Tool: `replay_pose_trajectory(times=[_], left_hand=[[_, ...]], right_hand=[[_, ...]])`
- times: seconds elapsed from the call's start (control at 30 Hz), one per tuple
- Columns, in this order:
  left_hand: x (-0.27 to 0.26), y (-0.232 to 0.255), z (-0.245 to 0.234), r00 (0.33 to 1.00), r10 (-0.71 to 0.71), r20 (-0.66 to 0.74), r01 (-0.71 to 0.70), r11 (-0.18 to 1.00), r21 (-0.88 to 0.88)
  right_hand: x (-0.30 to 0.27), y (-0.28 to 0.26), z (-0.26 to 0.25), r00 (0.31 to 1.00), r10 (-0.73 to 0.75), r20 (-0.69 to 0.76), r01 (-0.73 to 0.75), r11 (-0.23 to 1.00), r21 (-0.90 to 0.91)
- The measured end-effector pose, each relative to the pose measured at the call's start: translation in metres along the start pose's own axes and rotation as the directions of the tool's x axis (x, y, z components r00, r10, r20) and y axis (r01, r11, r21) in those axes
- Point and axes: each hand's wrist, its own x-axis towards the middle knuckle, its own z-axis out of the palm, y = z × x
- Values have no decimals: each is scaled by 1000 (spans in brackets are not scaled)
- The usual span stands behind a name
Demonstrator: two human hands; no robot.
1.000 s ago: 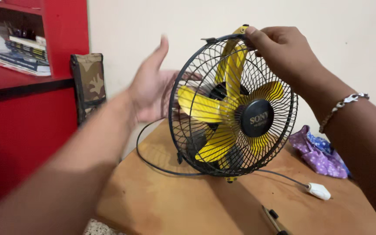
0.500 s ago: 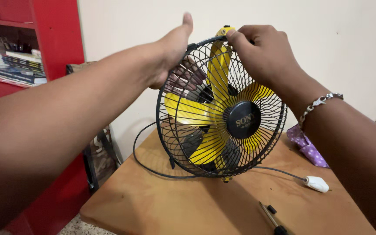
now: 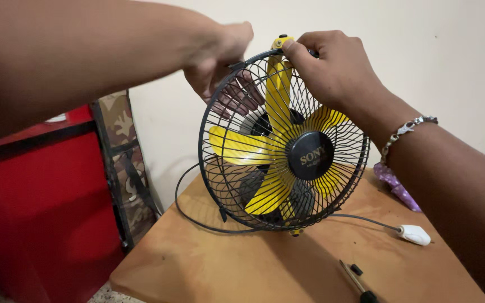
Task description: The person assembles a small desktop fan by hand. They attach the front wire cage to the fan head, align the tabs, and press it into place. The person then rotates the fan head to check the fit and stability of the assembly.
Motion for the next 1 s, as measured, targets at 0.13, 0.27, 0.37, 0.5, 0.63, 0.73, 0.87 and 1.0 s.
replay_pose_trajectory(times=[0.13,0.27,0.37,0.5,0.63,0.73,0.87,1.0], left_hand=[[-7,-4,14,1000,19,-2,-19,999,40],[-7,-3,13,998,58,-11,-58,998,16],[-4,-8,14,995,58,-75,-57,998,13],[-4,-7,15,987,85,-135,-103,986,-130],[-3,-10,12,991,92,-101,-112,972,-205],[1,-24,13,992,113,-58,-121,980,-160],[18,-56,13,963,238,124,-156,872,-464],[14,-88,5,878,428,216,-223,763,-606]], right_hand=[[-1,-9,-5,1000,-13,-15,13,1000,12],[1,-20,-11,996,68,-53,-65,996,57],[4,-25,-12,983,173,-68,-172,985,19],[6,-24,-10,990,104,-96,-101,994,30],[8,-17,-8,991,70,-114,-72,997,-9],[7,-13,-11,989,133,-63,-131,991,29],[2,-4,-8,993,93,-76,-84,991,106],[-1,6,3,982,176,-60,-169,980,107]])
